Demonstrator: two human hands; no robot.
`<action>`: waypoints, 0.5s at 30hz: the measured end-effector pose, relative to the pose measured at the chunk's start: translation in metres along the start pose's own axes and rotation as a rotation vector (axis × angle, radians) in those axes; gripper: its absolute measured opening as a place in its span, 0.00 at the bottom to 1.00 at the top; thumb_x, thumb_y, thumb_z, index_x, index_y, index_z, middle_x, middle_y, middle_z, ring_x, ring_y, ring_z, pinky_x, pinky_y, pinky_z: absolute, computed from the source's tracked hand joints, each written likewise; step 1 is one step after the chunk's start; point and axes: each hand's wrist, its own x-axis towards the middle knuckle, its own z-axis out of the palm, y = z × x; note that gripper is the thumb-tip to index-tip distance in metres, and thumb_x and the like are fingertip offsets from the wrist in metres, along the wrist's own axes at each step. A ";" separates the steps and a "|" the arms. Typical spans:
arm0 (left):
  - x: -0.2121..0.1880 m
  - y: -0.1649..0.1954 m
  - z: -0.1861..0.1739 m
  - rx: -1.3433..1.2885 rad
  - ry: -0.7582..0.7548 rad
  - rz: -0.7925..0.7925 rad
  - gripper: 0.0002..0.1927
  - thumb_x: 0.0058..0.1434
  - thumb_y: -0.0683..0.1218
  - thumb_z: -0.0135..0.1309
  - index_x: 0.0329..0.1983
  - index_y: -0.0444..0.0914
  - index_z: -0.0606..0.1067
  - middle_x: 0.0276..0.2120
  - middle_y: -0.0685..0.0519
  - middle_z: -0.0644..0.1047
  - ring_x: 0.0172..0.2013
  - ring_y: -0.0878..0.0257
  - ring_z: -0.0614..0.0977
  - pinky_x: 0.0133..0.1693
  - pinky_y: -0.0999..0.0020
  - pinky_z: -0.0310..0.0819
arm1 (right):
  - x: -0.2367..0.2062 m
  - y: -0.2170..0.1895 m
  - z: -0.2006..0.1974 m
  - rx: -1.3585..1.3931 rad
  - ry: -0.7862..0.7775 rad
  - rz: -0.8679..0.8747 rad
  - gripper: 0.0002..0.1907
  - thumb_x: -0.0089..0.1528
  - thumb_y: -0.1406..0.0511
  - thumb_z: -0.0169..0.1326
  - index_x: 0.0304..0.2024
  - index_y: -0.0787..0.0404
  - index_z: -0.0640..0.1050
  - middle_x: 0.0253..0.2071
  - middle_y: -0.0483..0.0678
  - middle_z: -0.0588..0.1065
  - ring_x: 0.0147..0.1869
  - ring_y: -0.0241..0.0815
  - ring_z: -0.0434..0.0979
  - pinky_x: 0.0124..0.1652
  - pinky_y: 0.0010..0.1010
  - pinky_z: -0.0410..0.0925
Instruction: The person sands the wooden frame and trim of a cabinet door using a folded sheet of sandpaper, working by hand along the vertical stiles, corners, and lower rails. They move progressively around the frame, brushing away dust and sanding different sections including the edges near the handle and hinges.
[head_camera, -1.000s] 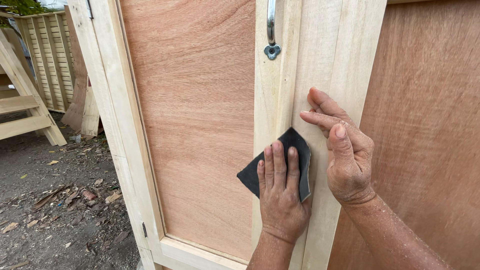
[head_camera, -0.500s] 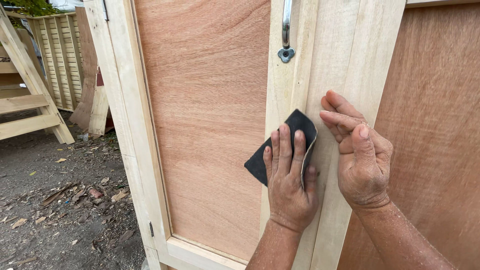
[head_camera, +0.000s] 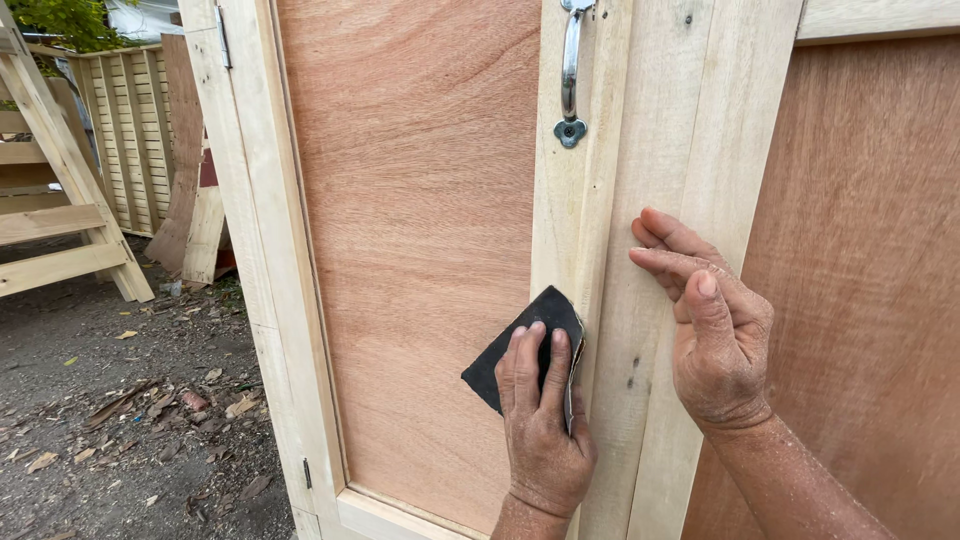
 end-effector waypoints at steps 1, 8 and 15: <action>-0.003 -0.001 -0.001 -0.002 -0.039 -0.094 0.28 0.69 0.43 0.46 0.73 0.39 0.66 0.64 0.42 0.66 0.66 0.47 0.64 0.66 0.52 0.57 | 0.000 0.000 0.000 0.015 -0.002 0.004 0.26 0.76 0.55 0.39 0.53 0.74 0.76 0.71 0.64 0.67 0.78 0.56 0.66 0.74 0.48 0.63; -0.024 -0.011 -0.006 -0.162 0.027 -0.223 0.17 0.64 0.42 0.55 0.57 0.37 0.78 0.49 0.45 0.71 0.46 0.55 0.78 0.46 0.61 0.78 | 0.000 0.002 -0.004 0.006 -0.017 0.010 0.23 0.74 0.56 0.43 0.53 0.72 0.77 0.70 0.63 0.67 0.77 0.55 0.67 0.74 0.48 0.63; 0.024 0.015 -0.008 -0.304 0.118 -0.209 0.12 0.70 0.40 0.47 0.53 0.32 0.76 0.41 0.50 0.76 0.39 0.59 0.83 0.38 0.67 0.80 | 0.002 -0.001 -0.004 0.100 -0.010 0.037 0.23 0.74 0.56 0.43 0.53 0.71 0.77 0.71 0.63 0.66 0.77 0.55 0.67 0.74 0.47 0.63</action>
